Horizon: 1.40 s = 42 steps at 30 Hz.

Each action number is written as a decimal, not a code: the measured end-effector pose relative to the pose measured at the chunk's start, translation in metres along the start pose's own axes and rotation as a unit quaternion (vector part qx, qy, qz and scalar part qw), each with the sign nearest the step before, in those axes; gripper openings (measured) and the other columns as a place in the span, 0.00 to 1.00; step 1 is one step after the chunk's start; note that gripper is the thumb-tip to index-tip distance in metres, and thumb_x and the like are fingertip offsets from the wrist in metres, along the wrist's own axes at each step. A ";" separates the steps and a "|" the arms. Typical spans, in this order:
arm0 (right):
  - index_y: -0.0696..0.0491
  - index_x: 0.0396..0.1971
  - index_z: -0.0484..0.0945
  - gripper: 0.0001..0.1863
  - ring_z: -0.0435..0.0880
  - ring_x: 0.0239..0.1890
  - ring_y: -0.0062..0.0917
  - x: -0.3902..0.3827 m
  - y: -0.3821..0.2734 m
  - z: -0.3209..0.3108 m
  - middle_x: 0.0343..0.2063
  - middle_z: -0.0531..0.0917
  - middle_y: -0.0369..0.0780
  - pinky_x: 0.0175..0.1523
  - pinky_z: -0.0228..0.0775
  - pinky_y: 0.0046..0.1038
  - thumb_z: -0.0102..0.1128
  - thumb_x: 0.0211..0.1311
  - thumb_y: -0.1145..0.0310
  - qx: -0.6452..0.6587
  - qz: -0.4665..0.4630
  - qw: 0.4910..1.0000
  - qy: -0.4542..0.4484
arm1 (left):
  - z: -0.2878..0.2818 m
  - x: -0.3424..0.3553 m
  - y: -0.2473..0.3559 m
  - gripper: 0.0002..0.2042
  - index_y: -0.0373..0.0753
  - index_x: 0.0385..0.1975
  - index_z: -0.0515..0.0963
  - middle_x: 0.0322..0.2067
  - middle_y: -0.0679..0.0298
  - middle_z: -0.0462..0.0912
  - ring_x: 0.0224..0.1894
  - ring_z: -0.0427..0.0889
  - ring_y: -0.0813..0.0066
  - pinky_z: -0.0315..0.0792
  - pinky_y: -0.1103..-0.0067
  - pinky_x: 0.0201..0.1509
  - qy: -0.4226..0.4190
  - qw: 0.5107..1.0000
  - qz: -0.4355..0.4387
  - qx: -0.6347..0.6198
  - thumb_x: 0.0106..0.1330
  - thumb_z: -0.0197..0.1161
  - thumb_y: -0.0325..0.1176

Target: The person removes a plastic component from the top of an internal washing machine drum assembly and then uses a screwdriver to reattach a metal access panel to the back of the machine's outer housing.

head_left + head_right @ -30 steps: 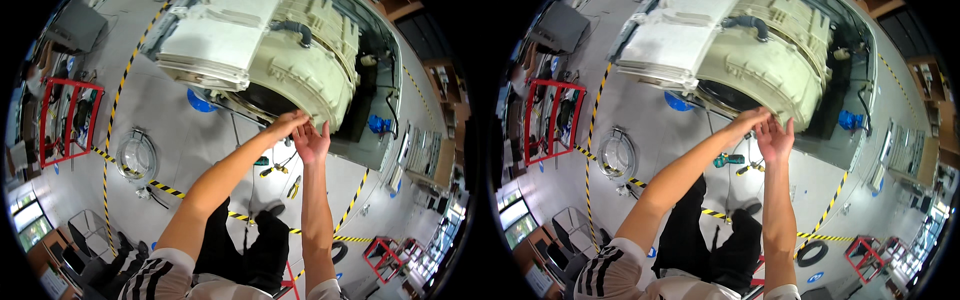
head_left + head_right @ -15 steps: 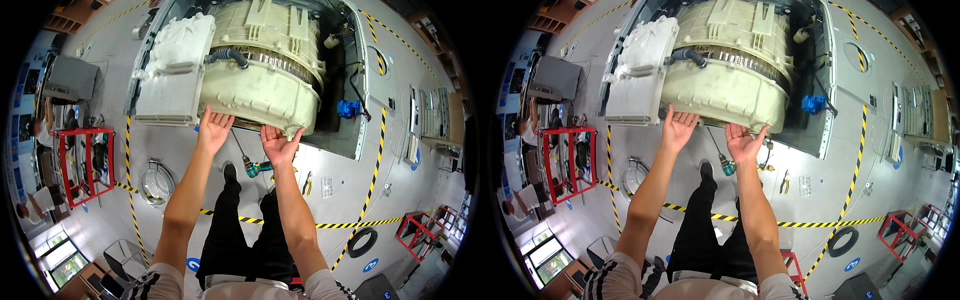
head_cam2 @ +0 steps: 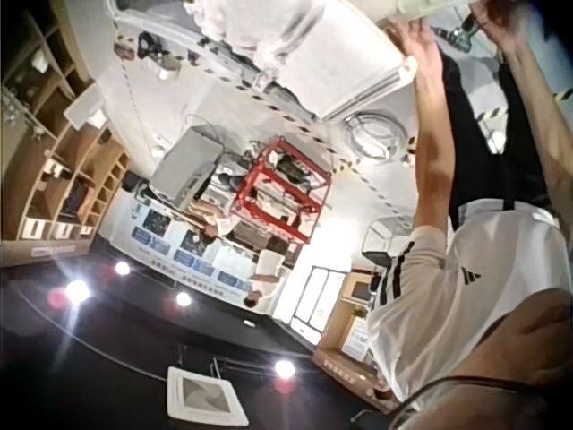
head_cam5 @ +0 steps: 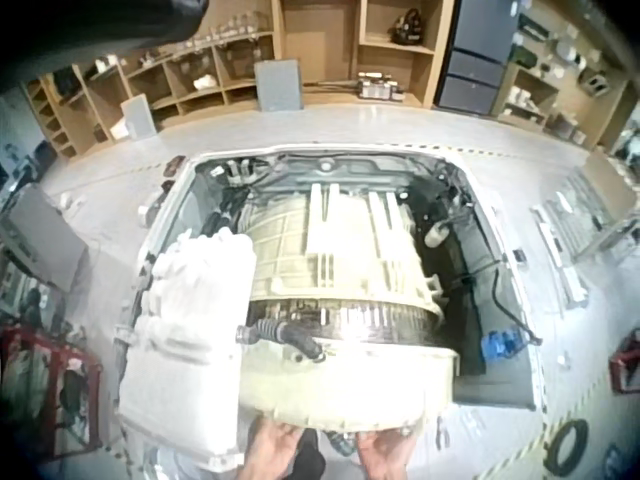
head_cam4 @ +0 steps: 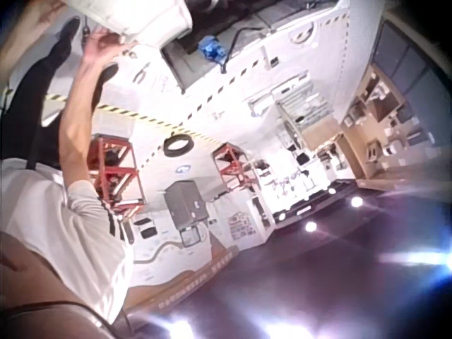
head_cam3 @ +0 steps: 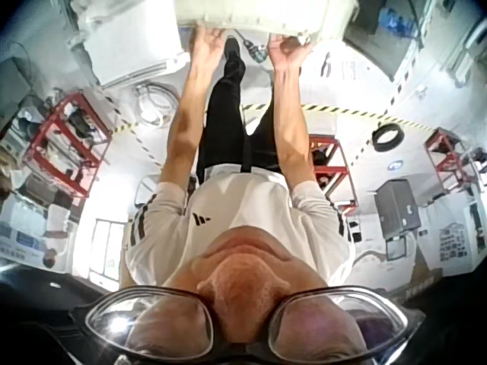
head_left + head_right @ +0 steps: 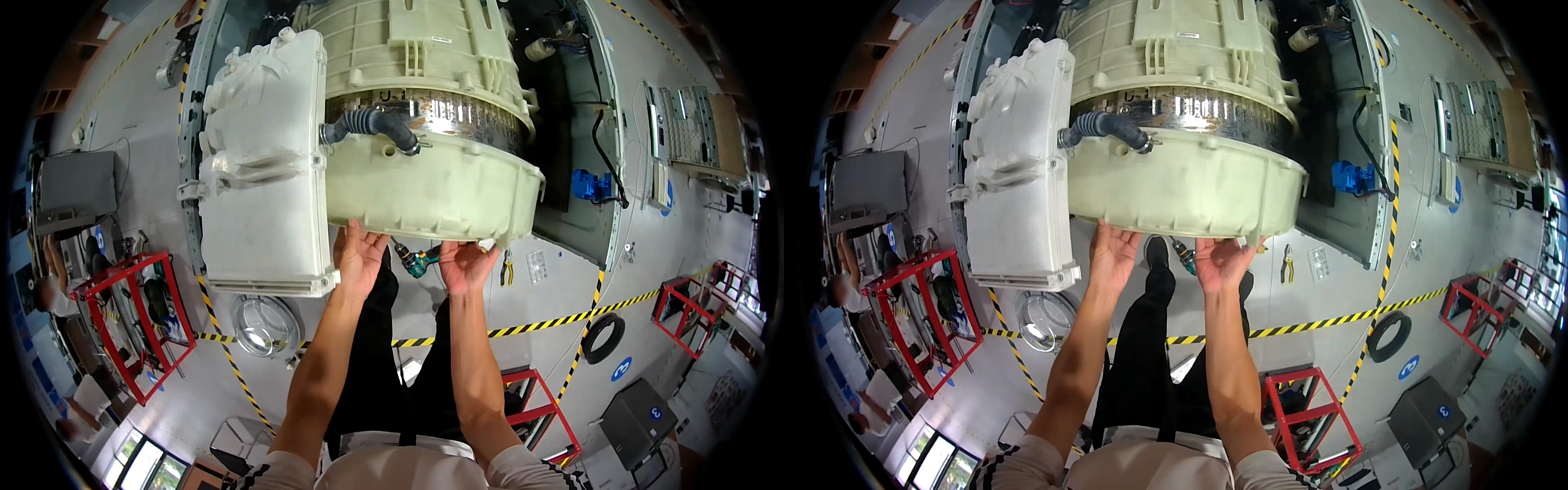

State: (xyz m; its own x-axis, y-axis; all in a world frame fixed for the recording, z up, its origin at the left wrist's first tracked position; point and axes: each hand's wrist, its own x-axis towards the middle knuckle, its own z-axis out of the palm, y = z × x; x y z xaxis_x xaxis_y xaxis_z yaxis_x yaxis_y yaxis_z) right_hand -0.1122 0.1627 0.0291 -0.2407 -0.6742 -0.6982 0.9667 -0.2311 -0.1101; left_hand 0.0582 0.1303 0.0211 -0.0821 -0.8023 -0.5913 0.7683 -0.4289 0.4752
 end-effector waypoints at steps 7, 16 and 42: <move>0.61 0.49 0.66 0.39 0.75 0.51 0.33 -0.005 -0.008 0.004 0.47 0.74 0.42 0.57 0.69 0.35 0.58 0.50 0.40 -0.042 -0.006 0.997 0.071 | 0.006 -0.014 -0.006 0.21 0.39 0.51 0.66 0.49 0.62 0.73 0.54 0.70 0.67 0.65 0.69 0.61 0.057 0.998 -0.011 -0.007 0.65 0.53 0.46; 0.61 0.50 0.65 0.41 0.76 0.50 0.30 -0.015 -0.008 -0.012 0.47 0.76 0.41 0.57 0.69 0.33 0.56 0.50 0.38 -0.023 0.008 0.991 0.129 | 0.000 -0.026 -0.007 0.20 0.39 0.50 0.67 0.49 0.62 0.74 0.54 0.71 0.67 0.65 0.68 0.61 0.041 0.999 -0.018 0.017 0.64 0.54 0.46; 0.53 0.52 0.66 0.30 0.77 0.47 0.28 -0.031 0.005 -0.013 0.48 0.75 0.37 0.41 0.76 0.26 0.51 0.54 0.47 -0.015 -0.018 0.996 0.089 | -0.015 -0.053 0.002 0.20 0.39 0.58 0.59 0.55 0.58 0.68 0.58 0.66 0.62 0.60 0.66 0.63 -0.041 0.995 -0.091 0.024 0.71 0.41 0.42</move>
State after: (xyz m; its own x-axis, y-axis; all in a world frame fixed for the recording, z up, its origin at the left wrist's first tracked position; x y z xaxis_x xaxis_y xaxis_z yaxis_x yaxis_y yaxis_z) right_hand -0.0984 0.1919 0.0407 -0.2581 -0.5300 -0.8078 0.9607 -0.2295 -0.1564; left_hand 0.0729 0.1783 0.0438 -0.2696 -0.7395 -0.6168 0.7054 -0.5876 0.3963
